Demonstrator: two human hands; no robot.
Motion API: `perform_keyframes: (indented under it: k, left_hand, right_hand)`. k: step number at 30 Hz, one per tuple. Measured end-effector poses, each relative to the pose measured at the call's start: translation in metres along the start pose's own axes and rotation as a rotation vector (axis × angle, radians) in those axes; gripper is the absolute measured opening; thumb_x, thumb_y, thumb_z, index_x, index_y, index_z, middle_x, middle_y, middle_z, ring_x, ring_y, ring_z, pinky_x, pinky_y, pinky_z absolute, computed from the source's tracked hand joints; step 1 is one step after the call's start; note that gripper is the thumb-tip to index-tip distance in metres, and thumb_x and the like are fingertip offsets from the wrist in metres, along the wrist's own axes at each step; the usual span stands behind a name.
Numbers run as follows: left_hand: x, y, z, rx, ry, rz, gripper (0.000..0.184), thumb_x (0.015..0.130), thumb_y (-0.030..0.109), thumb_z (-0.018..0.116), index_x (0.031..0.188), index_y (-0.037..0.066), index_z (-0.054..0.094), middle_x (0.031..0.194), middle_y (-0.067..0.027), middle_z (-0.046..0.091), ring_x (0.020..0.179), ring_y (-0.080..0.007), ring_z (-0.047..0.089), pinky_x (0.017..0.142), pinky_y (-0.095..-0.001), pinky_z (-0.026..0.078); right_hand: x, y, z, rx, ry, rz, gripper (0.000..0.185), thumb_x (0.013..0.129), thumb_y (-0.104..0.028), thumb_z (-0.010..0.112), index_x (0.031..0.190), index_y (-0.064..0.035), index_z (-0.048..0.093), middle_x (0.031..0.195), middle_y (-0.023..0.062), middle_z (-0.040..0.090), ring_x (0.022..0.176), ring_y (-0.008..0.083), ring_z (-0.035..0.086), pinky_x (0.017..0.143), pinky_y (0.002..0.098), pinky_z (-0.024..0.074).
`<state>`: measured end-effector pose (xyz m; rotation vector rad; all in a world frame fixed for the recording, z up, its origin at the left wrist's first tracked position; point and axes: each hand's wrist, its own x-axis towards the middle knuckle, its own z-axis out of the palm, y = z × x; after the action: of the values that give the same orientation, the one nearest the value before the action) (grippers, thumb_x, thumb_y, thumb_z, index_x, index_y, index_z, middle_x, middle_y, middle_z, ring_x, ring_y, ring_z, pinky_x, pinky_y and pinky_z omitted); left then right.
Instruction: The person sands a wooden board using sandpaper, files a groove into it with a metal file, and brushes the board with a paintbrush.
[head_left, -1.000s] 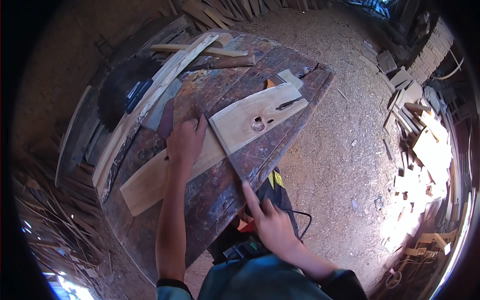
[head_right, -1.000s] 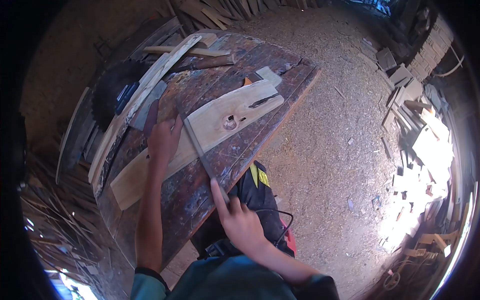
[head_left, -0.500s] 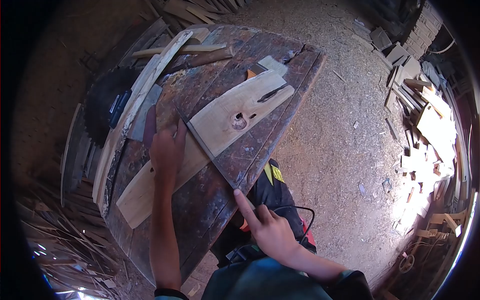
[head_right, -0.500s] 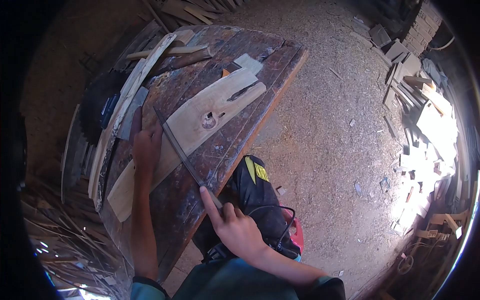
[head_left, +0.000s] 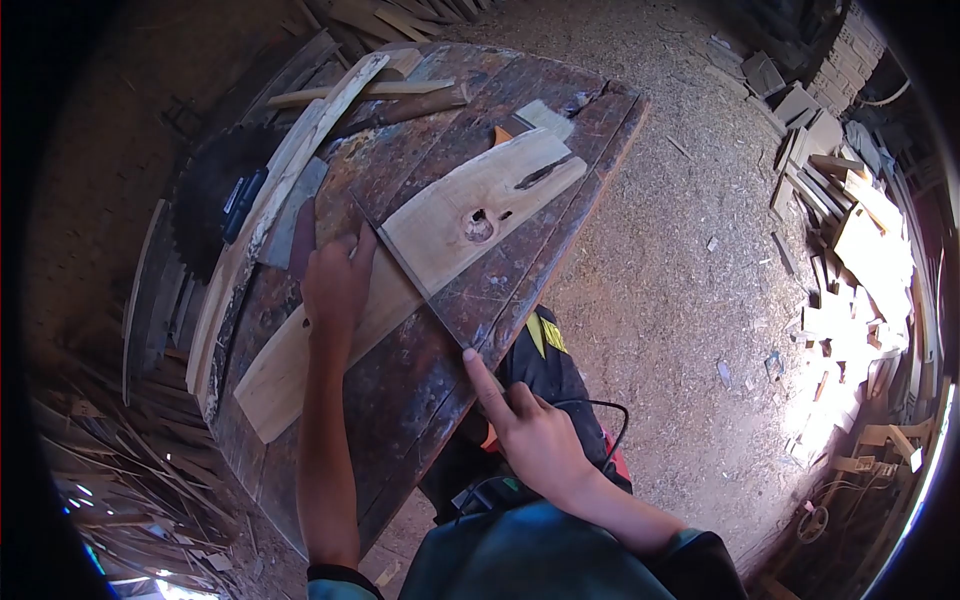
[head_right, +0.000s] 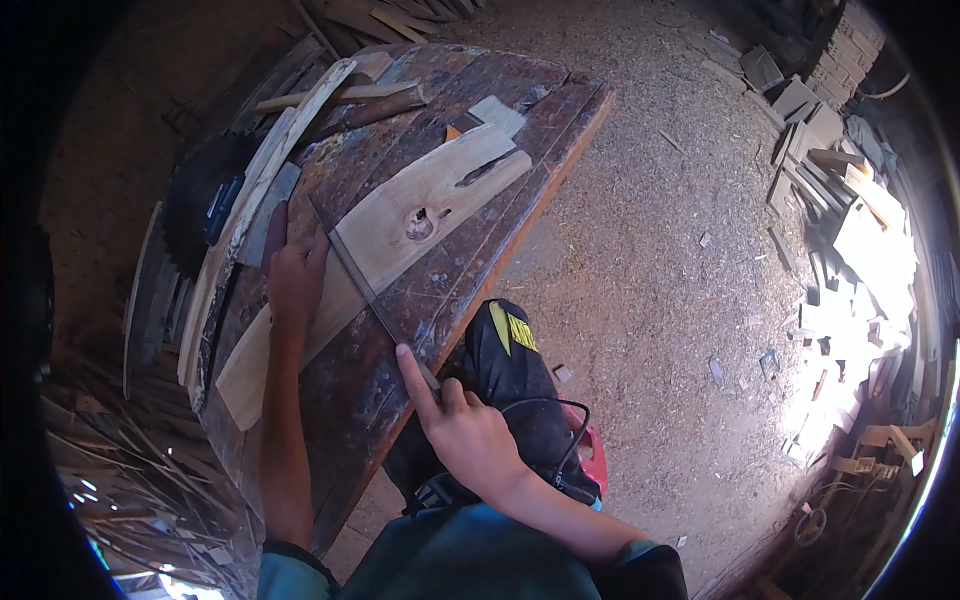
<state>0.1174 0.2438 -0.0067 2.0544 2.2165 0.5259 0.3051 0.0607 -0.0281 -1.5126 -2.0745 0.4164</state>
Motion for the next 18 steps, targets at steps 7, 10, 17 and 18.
perform_keyframes:
  k: [7,10,17,18]
  left_hand:
    - [0.0,0.007,-0.007,0.015,-0.028,-0.041,0.045,0.087,0.046,0.045,0.09,0.007,0.067,0.089,-0.0219,0.063,0.087,-0.04,0.059,0.077,-0.046,0.046]
    - [-0.001,0.007,-0.005,-0.016,-0.029,-0.047,0.046,0.087,0.046,0.045,0.09,0.007,0.067,0.089,-0.022,0.063,0.087,-0.0398,0.059,0.077,-0.0457,0.046]
    - [-0.001,0.013,-0.011,0.015,-0.051,-0.072,0.047,0.087,0.047,0.045,0.088,0.006,0.068,0.087,-0.0217,0.063,0.087,-0.0393,0.06,0.078,-0.0452,0.046]
    - [-0.001,0.013,-0.01,0.017,-0.037,-0.06,0.047,0.087,0.047,0.046,0.089,0.006,0.068,0.087,-0.0219,0.063,0.086,-0.0394,0.06,0.078,-0.0452,0.046]
  right_hand:
    - [0.007,-0.003,0.0,-0.004,-0.016,0.026,0.079,0.071,0.0,0.054,0.143,-0.0086,0.022,0.07,0.0077,0.046,0.057,0.0183,0.058,0.046,0.0283,0.0506]
    - [0.004,-0.005,-0.005,0.019,-0.015,0.035,0.079,0.071,0.001,0.055,0.143,-0.0098,0.023,0.07,0.0072,0.045,0.057,0.0178,0.059,0.045,0.028,0.0501]
    - [-0.021,-0.011,-0.014,-0.014,-0.033,0.055,0.079,0.071,0.001,0.055,0.142,-0.0111,0.025,0.069,0.0063,0.044,0.055,0.0168,0.058,0.042,0.0279,0.049]
    - [-0.021,-0.011,-0.014,-0.009,-0.031,0.065,0.079,0.071,0.0,0.056,0.142,-0.0112,0.025,0.068,0.006,0.044,0.054,0.0166,0.058,0.042,0.0279,0.0489]
